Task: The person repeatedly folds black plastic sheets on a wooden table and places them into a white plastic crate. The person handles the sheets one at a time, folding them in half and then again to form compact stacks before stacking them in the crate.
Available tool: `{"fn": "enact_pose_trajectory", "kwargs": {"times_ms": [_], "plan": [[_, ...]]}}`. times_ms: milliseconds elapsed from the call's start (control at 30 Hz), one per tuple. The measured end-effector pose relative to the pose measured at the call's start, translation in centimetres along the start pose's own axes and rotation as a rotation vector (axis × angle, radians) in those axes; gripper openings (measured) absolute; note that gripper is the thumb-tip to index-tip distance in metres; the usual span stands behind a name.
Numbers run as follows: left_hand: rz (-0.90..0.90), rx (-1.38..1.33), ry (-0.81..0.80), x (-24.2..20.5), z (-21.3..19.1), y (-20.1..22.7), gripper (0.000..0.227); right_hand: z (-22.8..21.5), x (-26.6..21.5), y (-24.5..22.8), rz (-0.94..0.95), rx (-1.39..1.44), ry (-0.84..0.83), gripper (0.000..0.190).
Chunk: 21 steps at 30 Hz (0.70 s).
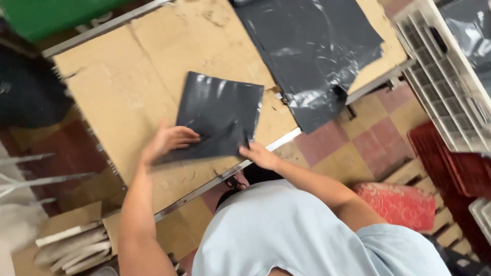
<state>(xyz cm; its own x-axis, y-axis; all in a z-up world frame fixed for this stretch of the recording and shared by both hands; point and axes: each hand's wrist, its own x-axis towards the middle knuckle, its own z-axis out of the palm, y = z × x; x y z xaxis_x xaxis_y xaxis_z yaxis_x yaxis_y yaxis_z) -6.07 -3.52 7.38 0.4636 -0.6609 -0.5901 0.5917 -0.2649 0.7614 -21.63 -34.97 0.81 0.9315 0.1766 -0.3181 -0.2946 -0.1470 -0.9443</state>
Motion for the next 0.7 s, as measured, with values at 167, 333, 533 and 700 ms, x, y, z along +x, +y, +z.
{"fn": "enact_pose_trajectory", "kwargs": {"times_ms": [167, 333, 533, 700], "plan": [[0.111, 0.242, 0.555, 2.5, -1.0, -6.3, 0.048, 1.2, 2.1, 2.9, 0.359, 0.672, 0.233, 0.042], [0.161, 0.868, 0.949, 3.9, -2.4, -10.5, 0.029, -10.2, 0.8, 0.5, 0.119, 0.603, -0.036, 0.042], [0.409, 1.589, 1.148, 8.8, 14.4, 5.9, 0.072, -37.6, 1.9, -1.1, -0.214, -0.440, 0.825, 0.017], [0.524, 1.576, 0.356, 23.2, 24.6, 12.9, 0.054, -51.0, 6.4, -2.3, 0.291, -0.720, 0.808, 0.063]]}}
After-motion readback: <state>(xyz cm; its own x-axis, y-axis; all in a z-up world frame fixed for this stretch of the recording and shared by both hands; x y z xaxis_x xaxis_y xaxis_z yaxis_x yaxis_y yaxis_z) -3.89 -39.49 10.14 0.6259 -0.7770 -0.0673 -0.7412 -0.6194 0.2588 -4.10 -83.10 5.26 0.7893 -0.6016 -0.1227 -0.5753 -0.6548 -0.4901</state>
